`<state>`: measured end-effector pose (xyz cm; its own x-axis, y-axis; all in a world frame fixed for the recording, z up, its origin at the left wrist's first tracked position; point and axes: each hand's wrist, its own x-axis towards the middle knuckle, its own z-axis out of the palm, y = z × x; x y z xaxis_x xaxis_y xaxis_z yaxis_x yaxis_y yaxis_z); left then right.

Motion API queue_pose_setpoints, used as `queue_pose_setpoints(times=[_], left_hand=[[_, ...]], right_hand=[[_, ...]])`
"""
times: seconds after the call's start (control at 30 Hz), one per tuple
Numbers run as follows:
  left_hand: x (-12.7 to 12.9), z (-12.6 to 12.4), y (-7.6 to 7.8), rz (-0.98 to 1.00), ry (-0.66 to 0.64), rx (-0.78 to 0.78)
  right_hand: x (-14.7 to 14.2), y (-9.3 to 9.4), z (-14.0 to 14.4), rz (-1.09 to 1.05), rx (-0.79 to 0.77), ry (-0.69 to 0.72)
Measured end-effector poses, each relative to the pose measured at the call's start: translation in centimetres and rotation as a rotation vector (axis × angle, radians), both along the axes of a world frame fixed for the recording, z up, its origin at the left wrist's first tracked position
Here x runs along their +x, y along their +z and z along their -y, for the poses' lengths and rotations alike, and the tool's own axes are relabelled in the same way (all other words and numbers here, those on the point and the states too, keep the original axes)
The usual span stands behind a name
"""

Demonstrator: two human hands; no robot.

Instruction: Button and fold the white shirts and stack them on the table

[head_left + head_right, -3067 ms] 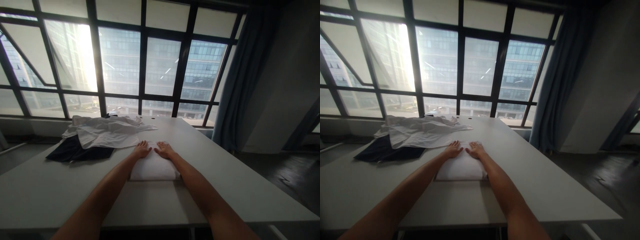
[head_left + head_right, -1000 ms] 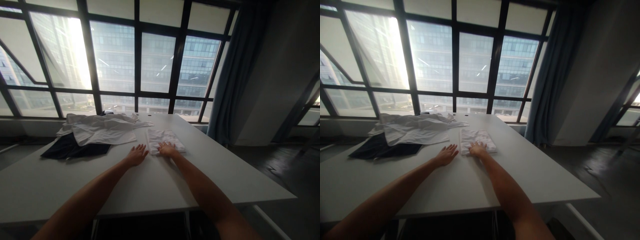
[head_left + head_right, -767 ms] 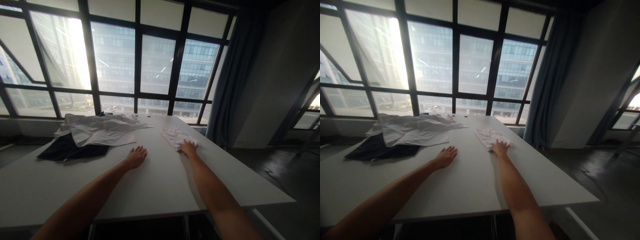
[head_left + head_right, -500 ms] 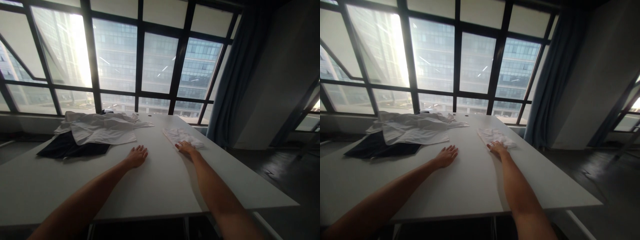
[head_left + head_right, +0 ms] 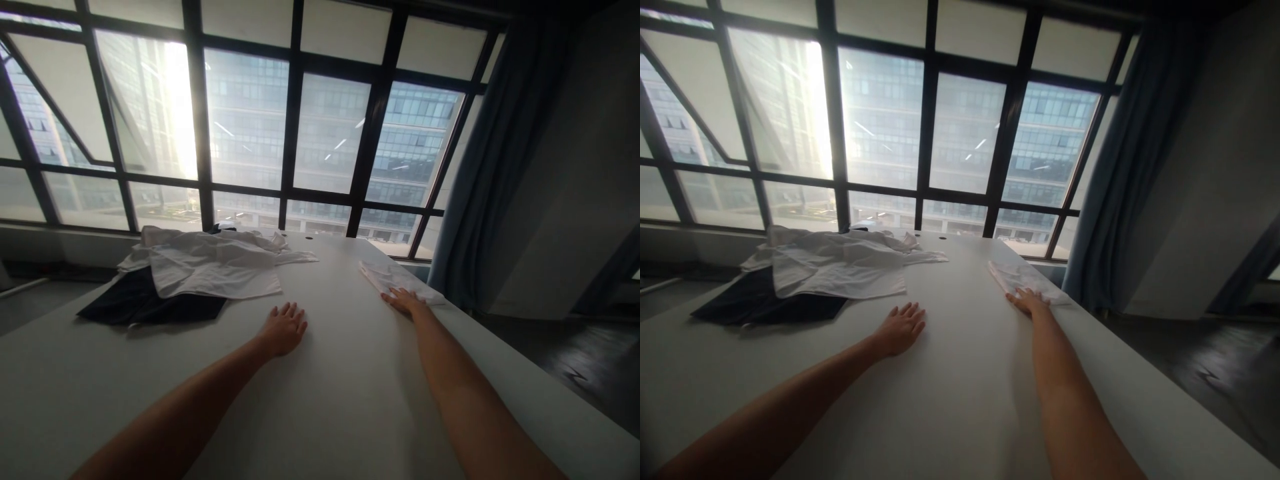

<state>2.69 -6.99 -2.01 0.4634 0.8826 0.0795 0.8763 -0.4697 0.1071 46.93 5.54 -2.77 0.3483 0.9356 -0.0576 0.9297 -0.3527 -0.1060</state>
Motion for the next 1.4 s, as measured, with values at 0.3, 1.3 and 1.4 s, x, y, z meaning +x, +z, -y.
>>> queue_pose_setpoints(times=[0.3, 1.3, 1.4], left_hand=[[-0.2, -0.8, -0.2, 0.042, -0.022, 0.085], [-1.0, -1.9, 5.7, 0.431, -0.412, -0.386], [-5.1, -4.5, 4.8, 0.239, -0.017, 0.077]], right_hand=[[1.2, -1.0, -0.7, 0.202, 0.124, -0.014], [-16.0, 0.6, 9.3, -0.212, 0.376, 0.754], [-16.9, 0.2, 9.3, -0.256, 0.333, 0.799]])
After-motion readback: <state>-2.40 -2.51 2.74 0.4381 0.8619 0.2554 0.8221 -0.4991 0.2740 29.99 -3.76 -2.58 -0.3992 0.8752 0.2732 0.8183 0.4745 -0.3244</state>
